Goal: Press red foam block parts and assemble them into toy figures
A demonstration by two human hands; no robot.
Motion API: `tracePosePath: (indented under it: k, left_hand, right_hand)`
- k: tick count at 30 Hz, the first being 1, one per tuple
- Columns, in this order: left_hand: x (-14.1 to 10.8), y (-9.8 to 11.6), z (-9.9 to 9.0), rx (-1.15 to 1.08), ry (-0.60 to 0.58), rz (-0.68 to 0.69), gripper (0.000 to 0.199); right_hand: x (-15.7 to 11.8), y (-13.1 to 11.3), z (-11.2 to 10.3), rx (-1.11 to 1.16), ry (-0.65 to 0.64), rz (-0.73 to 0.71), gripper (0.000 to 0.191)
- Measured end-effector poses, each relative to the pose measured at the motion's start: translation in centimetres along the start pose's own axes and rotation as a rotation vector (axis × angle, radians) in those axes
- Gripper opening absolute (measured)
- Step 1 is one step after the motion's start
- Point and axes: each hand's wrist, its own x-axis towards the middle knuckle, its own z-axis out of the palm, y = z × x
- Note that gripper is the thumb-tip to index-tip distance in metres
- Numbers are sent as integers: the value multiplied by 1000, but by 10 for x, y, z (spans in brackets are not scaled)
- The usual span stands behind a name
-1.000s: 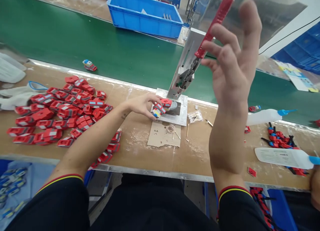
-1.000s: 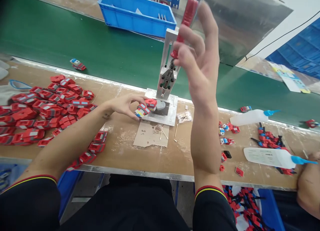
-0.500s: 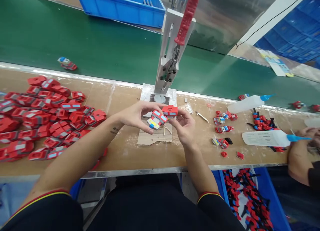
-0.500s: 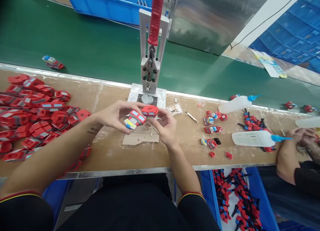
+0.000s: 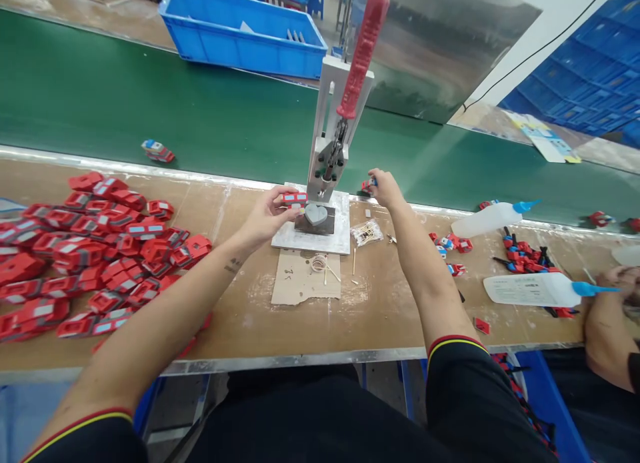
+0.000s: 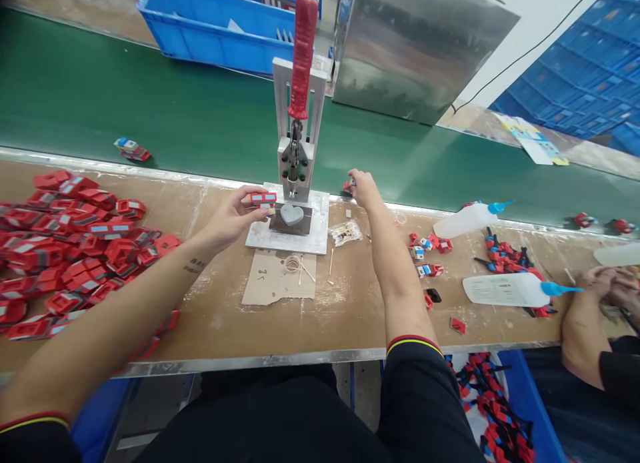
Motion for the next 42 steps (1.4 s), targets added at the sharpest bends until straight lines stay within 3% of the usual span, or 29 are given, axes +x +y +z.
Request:
tracePosePath:
  k: [3, 6, 8, 10, 12, 13, 15, 18, 21, 27, 29, 33, 38, 42]
  left_hand:
    - [11, -7, 6, 135, 19, 85, 62]
    - [22, -14, 9, 263, 7, 108, 57]
    - [28, -18, 10, 316, 9, 122, 53]
    - [31, -22, 11, 336, 7, 133, 51]
    - [33, -24, 12, 374, -14, 141, 48]
    - [33, -25, 13, 401, -27, 145, 46]
    - [34, -26, 16, 450, -47, 155, 44]
    - [34, -27, 22, 479, -59, 147, 44]
    - [36, -30, 26, 474, -58, 112, 43]
    - [35, -35, 29, 404, -61, 145, 45]
    - [34, -34, 30, 383, -70, 163, 45]
    - [32, -30, 32, 372, -85, 151, 41]
    - [31, -29, 33, 393, -69, 139, 40]
    - [31, -32, 33, 372, -78, 156, 40]
  right_hand:
    - [2, -3, 6, -31, -63, -21, 48]
    - [-4, 0, 0, -47, -42, -22, 62]
    - [-6, -3, -11, 0, 115, -22, 63]
    - [-6, -17, -27, 146, 378, -76, 55]
    - [-4, -48, -45, 348, 594, -214, 51]
    - [-2, -70, -55, 430, 621, -311, 53]
    - [0, -120, -73, 535, 585, -465, 62]
    - [-4, -191, -92, 576, 476, -537, 59]
    - [-28, -226, -94, 582, 460, -539, 50]
    - [-124, -211, -67, 383, 554, -710, 22]
    - [-146, -204, -54, 327, 589, -725, 28]
    - [-160, -195, -31, 297, 615, -708, 45]
    - [-165, -177, -9, 244, 557, -665, 37]
    - [-173, -165, 3, 552, 384, -541, 35]
